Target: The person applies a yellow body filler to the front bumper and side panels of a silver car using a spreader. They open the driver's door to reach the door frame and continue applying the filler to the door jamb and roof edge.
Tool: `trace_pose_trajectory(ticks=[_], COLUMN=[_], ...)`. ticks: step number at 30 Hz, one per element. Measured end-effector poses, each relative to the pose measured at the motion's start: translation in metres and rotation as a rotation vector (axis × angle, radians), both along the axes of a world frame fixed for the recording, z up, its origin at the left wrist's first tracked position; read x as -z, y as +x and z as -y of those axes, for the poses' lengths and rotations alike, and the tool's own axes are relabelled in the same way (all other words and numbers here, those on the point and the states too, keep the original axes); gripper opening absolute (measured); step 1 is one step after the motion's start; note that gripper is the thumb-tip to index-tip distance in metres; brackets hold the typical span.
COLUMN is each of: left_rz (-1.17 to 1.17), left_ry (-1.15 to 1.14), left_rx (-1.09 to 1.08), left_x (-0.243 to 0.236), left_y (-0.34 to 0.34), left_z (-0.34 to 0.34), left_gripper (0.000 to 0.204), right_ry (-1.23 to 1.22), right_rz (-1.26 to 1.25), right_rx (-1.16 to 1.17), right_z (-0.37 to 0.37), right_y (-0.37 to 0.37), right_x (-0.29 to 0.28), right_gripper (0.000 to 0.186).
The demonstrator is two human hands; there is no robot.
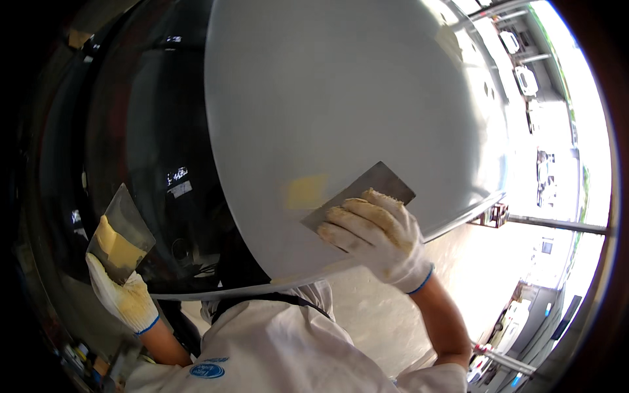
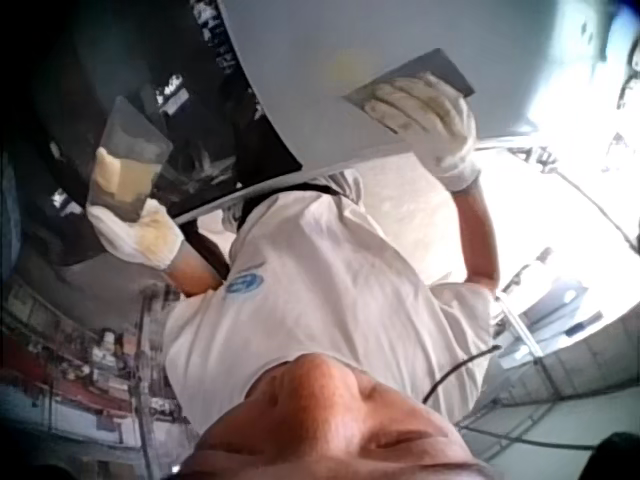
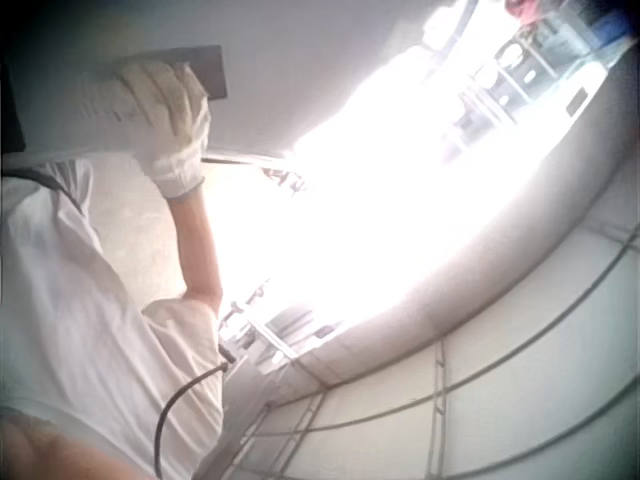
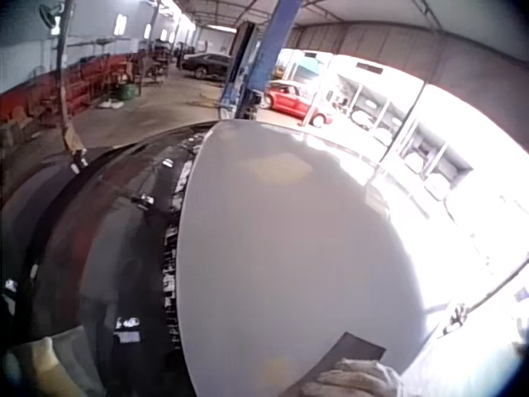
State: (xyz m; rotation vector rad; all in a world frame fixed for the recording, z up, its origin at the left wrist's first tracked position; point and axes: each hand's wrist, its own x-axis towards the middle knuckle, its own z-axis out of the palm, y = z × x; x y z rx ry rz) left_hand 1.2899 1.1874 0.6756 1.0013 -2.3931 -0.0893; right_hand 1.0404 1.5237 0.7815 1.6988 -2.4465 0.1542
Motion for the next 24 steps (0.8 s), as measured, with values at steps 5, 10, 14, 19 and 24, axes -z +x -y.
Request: trace_pose_trajectory(ticks=[5,10,14,19,24], left_rz=[0.046,-0.012,-0.035,0.002,-0.343], left_ry=[0.006,-0.016,-0.099,-0.067,0.245], left_rx=[-0.142,-0.236,-0.23,-0.39,-0.503], left_x=[0.003,-0.004,-0.013,-0.005,0.021], left_y=[0.011,0.028,0.045,0.049,0.046], left_z=[-0.013,-0.039,-0.071,-0.111,-0.145], left_gripper=[0.063,0.069,0.066,0.067,0.061], right_ry=[0.142,0.099,0.109,0.131,0.115], right_rz=[0.087,0.211,0.317,0.287,0.181], right_rx=[-0.383,-0.698,-0.834,-0.84,-0.886], right_z=[0.01,0.059,0.077,0.05,0.066], right_y=[-0.06,-0.082,-0.089,-0.103,-0.099], right_x=[0.001,0.021,0.035,0.039,0.018], right_gripper=[0.028,0.021,0.02,0.024,0.023])
